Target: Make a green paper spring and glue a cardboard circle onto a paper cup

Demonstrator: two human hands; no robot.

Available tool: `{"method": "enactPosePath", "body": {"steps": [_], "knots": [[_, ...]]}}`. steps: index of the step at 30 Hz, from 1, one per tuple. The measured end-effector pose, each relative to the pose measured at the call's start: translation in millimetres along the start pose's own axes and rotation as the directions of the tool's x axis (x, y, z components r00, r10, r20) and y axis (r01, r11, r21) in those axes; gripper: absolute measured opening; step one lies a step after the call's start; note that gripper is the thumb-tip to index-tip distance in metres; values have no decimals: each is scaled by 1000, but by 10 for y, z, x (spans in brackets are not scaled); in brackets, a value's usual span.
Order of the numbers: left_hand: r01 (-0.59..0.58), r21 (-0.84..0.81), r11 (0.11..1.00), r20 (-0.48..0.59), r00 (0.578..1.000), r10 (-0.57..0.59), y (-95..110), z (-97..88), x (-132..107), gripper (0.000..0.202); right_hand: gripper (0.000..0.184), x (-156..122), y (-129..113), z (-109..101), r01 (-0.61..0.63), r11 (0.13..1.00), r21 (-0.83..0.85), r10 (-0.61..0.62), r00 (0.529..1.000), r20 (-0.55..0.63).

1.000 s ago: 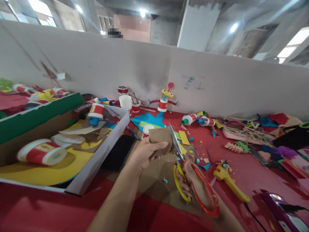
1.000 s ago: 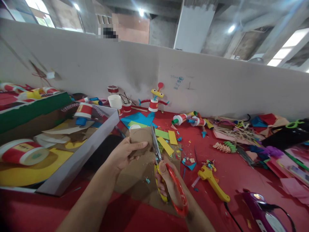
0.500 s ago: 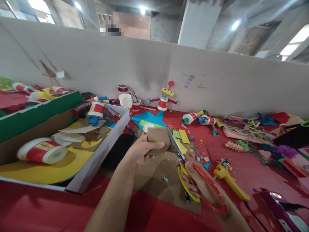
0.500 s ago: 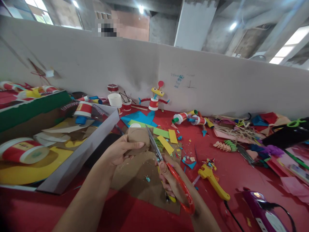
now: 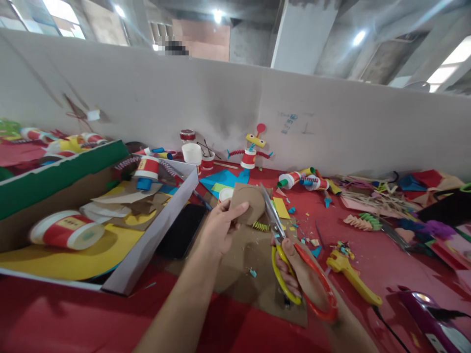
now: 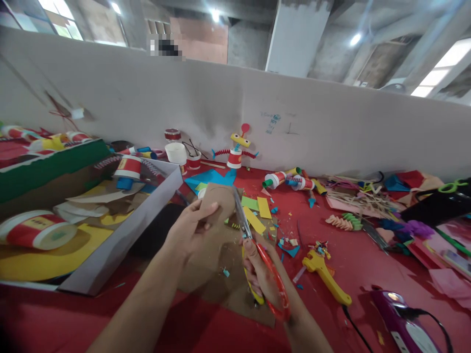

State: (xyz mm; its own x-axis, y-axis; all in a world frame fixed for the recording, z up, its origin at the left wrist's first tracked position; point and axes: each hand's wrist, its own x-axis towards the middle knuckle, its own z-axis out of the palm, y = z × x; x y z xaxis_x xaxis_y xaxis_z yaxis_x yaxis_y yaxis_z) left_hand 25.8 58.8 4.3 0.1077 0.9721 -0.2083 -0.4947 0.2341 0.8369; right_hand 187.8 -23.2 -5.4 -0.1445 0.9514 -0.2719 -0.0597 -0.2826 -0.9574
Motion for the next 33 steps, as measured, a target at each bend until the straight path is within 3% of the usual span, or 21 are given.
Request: {"method": "enactPosePath", "body": {"steps": [3,6,10,15,21,33], "knots": [[-56,-241,969,-48,998,46,-134,168,-47,28,45,24,75,37,60,998,9,-59,997,-44],[-74,-309,948,-108,993,42,-241,266,-72,32,42,14,122,96,96,995,5,-96,994,-58],[-110,-232,967,-145,986,77,-298,273,-59,26,39,8,158,112,110,991,77,-109,994,-17],[-47,-129,991,-47,998,41,-318,258,-73,21,37,47,230,21,154,970,189,-162,987,25],[-10,-101,995,-17,1000,8,-301,244,-80,23,43,81,309,-21,155,951,266,-169,985,32],[36,-19,999,37,999,-35,-202,153,-25,24,40,29,204,-31,47,979,197,-60,996,61]]}}
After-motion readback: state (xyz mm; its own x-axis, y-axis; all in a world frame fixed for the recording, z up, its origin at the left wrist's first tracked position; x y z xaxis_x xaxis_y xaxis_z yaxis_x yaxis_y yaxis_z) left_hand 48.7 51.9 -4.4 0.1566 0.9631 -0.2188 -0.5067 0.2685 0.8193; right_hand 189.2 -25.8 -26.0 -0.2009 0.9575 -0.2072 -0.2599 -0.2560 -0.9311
